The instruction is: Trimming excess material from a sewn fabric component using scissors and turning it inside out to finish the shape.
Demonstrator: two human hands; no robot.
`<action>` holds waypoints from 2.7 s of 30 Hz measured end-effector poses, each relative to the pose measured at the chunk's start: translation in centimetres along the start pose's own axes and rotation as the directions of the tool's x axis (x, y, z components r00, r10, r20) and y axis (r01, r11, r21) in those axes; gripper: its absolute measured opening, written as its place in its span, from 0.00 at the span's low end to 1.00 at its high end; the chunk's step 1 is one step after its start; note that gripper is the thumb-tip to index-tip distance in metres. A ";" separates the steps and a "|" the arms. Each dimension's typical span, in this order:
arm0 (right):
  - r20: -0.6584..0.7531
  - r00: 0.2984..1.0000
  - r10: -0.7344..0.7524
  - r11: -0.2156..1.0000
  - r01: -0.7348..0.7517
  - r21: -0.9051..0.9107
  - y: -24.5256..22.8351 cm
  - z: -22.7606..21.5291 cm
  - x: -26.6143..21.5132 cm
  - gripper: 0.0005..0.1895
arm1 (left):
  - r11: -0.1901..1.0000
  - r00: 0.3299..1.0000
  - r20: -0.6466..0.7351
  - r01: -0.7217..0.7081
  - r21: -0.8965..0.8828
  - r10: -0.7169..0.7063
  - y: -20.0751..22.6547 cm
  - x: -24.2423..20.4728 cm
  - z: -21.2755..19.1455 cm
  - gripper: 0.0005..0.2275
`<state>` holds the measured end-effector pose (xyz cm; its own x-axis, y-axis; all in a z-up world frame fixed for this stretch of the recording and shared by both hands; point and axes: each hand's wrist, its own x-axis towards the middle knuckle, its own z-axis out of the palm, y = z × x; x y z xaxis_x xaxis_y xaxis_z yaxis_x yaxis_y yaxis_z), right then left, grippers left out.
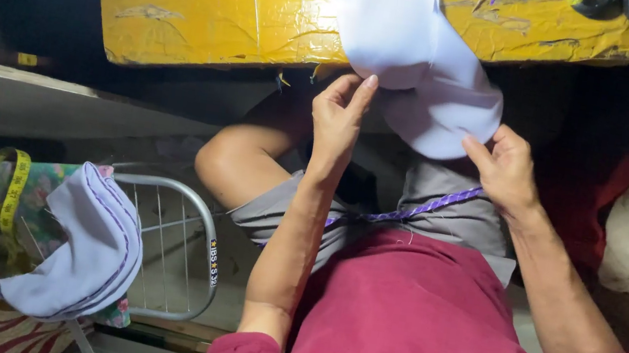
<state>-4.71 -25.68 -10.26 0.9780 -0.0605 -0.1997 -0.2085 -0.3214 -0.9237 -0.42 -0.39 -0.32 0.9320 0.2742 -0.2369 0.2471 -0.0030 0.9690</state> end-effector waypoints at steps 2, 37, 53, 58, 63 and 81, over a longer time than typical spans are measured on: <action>0.252 0.964 0.088 0.870 -0.197 0.452 -2.5 -0.9 -1.4 0.16 | 0.994 0.995 0.008 -0.096 0.046 0.096 0.2 -0.2 0.3 0.11; 0.331 0.302 -0.894 0.166 0.910 -0.381 -17.6 3.9 10.9 0.05 | 0.978 0.986 0.140 -0.116 0.174 0.092 7.8 5.8 -2.0 0.17; 0.435 0.314 -0.844 0.044 0.849 -0.527 -17.1 4.0 10.8 0.24 | 0.976 0.970 0.189 -0.178 0.126 0.153 5.8 8.9 -2.0 0.12; 0.439 0.300 -0.847 -0.003 0.823 -0.568 -17.0 4.1 10.8 0.20 | 0.920 0.945 0.183 -0.311 0.237 0.272 6.4 10.3 -2.8 0.12; 0.423 0.256 -0.869 -0.034 0.822 -0.568 -17.8 4.9 10.0 0.25 | 0.869 0.926 0.119 -0.378 0.319 0.359 5.5 11.7 -2.8 0.05; 0.559 0.378 -0.738 -0.159 0.708 -0.688 -15.6 6.8 9.6 0.42 | 0.752 0.901 0.156 -0.425 0.504 0.405 6.9 13.0 -3.9 0.09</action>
<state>7.88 -14.81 0.04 0.5187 0.7423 0.4241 0.7309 -0.6424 0.2304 12.41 6.94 3.58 0.9811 0.0960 0.1678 -0.0767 -0.6032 0.7939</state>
